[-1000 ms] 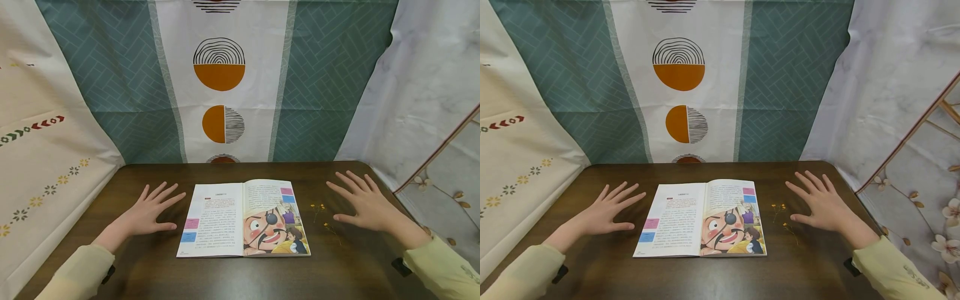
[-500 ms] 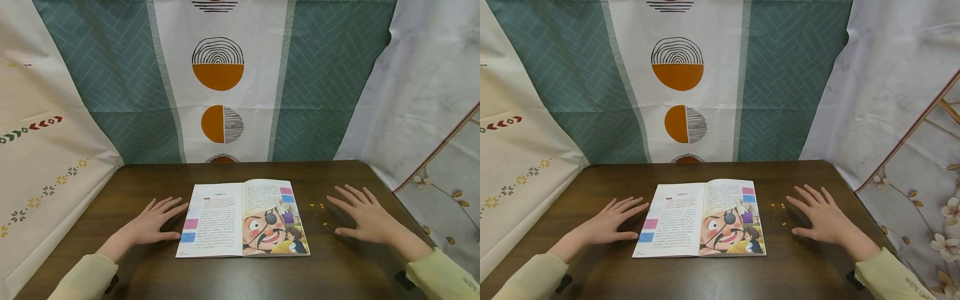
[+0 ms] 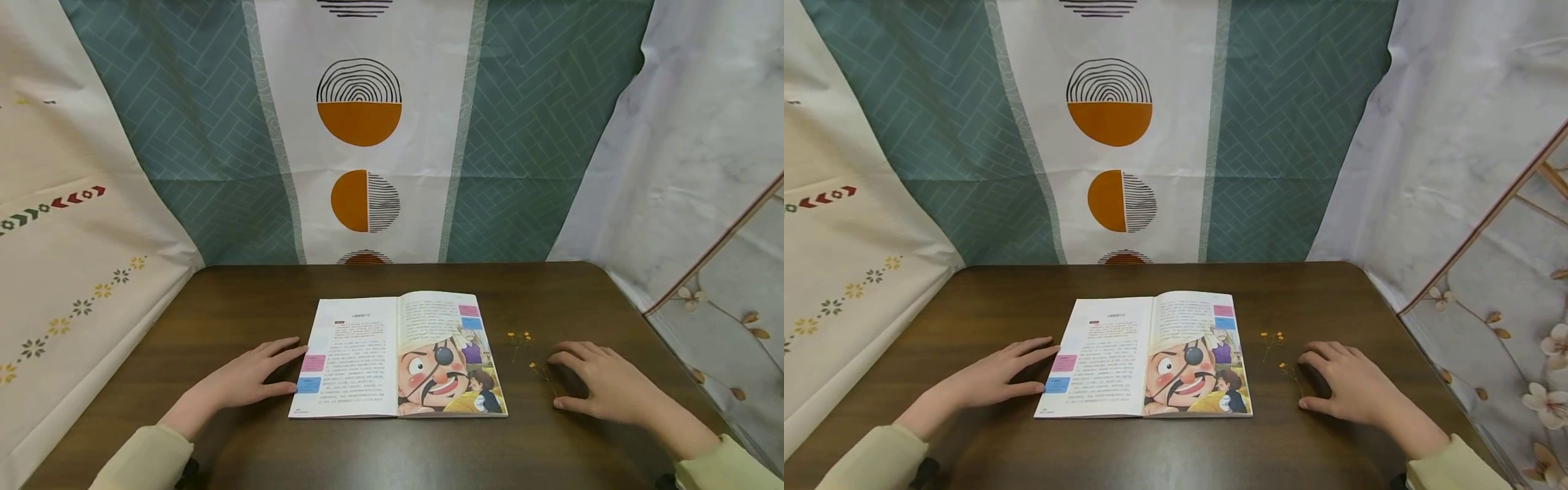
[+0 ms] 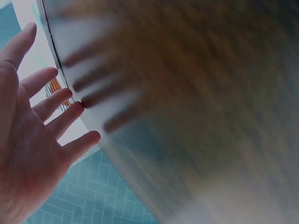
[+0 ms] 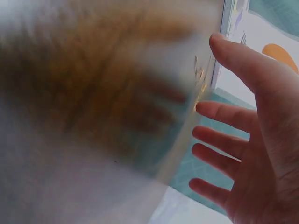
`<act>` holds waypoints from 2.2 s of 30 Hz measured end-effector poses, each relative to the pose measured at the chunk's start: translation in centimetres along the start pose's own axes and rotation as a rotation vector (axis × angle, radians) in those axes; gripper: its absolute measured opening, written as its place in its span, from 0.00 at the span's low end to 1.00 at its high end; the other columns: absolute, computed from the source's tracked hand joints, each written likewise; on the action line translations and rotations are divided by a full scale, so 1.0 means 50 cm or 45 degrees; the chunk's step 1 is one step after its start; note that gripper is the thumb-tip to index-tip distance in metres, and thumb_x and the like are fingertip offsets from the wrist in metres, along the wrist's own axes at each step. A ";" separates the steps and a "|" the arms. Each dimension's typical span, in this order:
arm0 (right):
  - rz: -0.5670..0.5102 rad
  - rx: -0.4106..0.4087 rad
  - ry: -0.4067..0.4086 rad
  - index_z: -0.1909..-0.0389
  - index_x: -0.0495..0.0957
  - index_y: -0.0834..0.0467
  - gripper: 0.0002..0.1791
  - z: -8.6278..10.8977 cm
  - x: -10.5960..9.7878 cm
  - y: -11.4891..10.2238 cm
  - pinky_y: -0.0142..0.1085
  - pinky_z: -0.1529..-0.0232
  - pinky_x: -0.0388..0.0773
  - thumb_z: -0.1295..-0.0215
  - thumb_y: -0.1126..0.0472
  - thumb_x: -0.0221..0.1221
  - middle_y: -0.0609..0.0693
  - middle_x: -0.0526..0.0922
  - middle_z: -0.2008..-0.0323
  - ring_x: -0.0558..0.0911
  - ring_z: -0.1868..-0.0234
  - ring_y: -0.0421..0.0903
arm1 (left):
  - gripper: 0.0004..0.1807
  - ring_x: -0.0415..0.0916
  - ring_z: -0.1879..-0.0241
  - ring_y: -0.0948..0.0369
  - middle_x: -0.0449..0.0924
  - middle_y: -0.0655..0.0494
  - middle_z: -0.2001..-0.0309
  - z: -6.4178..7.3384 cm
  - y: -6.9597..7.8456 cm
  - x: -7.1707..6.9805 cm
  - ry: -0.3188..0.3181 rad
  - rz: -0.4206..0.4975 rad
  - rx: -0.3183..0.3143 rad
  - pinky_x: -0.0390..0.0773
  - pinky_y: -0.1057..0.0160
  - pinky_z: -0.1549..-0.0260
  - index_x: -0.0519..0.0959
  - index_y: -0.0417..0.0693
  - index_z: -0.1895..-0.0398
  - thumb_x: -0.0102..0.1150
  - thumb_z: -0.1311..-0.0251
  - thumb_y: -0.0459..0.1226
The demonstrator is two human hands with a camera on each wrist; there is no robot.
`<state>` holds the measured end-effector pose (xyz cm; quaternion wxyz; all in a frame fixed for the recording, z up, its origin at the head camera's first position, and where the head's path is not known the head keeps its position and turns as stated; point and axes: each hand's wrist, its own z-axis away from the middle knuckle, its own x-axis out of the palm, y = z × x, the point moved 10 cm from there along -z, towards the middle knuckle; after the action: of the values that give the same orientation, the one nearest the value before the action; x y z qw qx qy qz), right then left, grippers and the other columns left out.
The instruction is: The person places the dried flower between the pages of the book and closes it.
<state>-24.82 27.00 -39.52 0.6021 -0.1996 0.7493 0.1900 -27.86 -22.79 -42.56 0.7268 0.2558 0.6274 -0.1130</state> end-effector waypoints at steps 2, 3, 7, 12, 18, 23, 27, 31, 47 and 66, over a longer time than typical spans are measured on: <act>-0.019 0.007 -0.001 0.49 0.79 0.49 0.34 0.004 0.002 -0.004 0.54 0.53 0.78 0.51 0.31 0.67 0.49 0.80 0.46 0.80 0.46 0.52 | 0.41 0.62 0.30 0.40 0.61 0.45 0.26 0.001 -0.001 0.003 -0.005 0.017 -0.015 0.69 0.36 0.40 0.64 0.56 0.26 0.56 0.40 0.63; -0.033 0.016 -0.006 0.50 0.79 0.49 0.33 0.005 0.003 -0.006 0.52 0.55 0.79 0.50 0.32 0.68 0.48 0.80 0.46 0.80 0.47 0.52 | 0.41 0.62 0.29 0.40 0.61 0.46 0.26 0.002 -0.002 0.004 -0.005 0.028 -0.025 0.69 0.36 0.39 0.64 0.56 0.26 0.57 0.40 0.63; -0.096 0.076 -0.050 0.50 0.79 0.48 0.29 0.008 0.015 -0.006 0.44 0.65 0.80 0.47 0.35 0.67 0.46 0.79 0.47 0.81 0.49 0.50 | 0.42 0.63 0.31 0.39 0.63 0.45 0.28 0.006 0.006 -0.001 0.019 0.053 -0.037 0.71 0.37 0.42 0.66 0.53 0.28 0.58 0.41 0.63; -0.122 0.139 -0.073 0.51 0.79 0.48 0.25 0.007 0.023 -0.004 0.36 0.74 0.76 0.46 0.41 0.69 0.45 0.78 0.50 0.81 0.50 0.49 | 0.43 0.65 0.35 0.41 0.67 0.44 0.33 0.009 0.023 -0.010 0.042 0.112 -0.075 0.75 0.39 0.47 0.69 0.50 0.30 0.64 0.45 0.61; -0.166 0.175 -0.064 0.52 0.79 0.50 0.23 0.003 0.025 -0.007 0.34 0.75 0.75 0.47 0.47 0.71 0.46 0.78 0.51 0.81 0.51 0.50 | 0.42 0.67 0.43 0.47 0.68 0.43 0.41 0.004 0.033 0.000 0.034 0.211 -0.128 0.76 0.48 0.50 0.70 0.44 0.32 0.72 0.49 0.52; -0.206 0.207 -0.057 0.52 0.80 0.49 0.21 0.002 0.030 -0.007 0.36 0.73 0.76 0.47 0.49 0.72 0.45 0.79 0.52 0.82 0.52 0.49 | 0.43 0.70 0.54 0.56 0.69 0.46 0.49 0.001 0.028 0.015 0.014 0.416 -0.195 0.76 0.64 0.61 0.69 0.36 0.33 0.75 0.51 0.45; -0.210 0.218 -0.037 0.53 0.80 0.48 0.19 0.001 0.030 -0.006 0.37 0.71 0.77 0.46 0.52 0.72 0.43 0.79 0.54 0.83 0.54 0.47 | 0.43 0.72 0.59 0.59 0.70 0.46 0.52 0.001 0.031 0.019 0.026 0.556 -0.214 0.76 0.69 0.65 0.68 0.31 0.34 0.76 0.52 0.39; -0.200 0.215 -0.020 0.54 0.81 0.48 0.18 -0.003 0.030 -0.005 0.34 0.72 0.75 0.46 0.54 0.72 0.43 0.79 0.56 0.83 0.57 0.45 | 0.43 0.74 0.60 0.60 0.71 0.45 0.52 0.005 0.036 0.022 0.041 0.623 -0.243 0.75 0.71 0.66 0.67 0.29 0.34 0.76 0.54 0.35; -0.315 0.115 0.081 0.60 0.84 0.46 0.16 -0.017 0.020 -0.005 0.29 0.71 0.75 0.49 0.65 0.72 0.36 0.79 0.65 0.75 0.69 0.28 | 0.47 0.74 0.58 0.58 0.69 0.42 0.49 0.006 0.040 0.028 -0.002 0.704 -0.346 0.74 0.69 0.67 0.63 0.28 0.31 0.75 0.56 0.31; -0.219 0.050 0.047 0.62 0.85 0.45 0.15 0.024 0.006 0.022 0.27 0.75 0.70 0.51 0.63 0.73 0.30 0.76 0.71 0.71 0.71 0.23 | 0.46 0.73 0.58 0.57 0.69 0.43 0.51 -0.002 0.044 0.031 -0.015 0.757 -0.339 0.76 0.67 0.66 0.62 0.29 0.31 0.75 0.55 0.30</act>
<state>-24.47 28.55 -40.03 0.6061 -0.2550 0.7439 0.1193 -26.58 -20.67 -43.57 0.7585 0.3299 0.5303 0.1859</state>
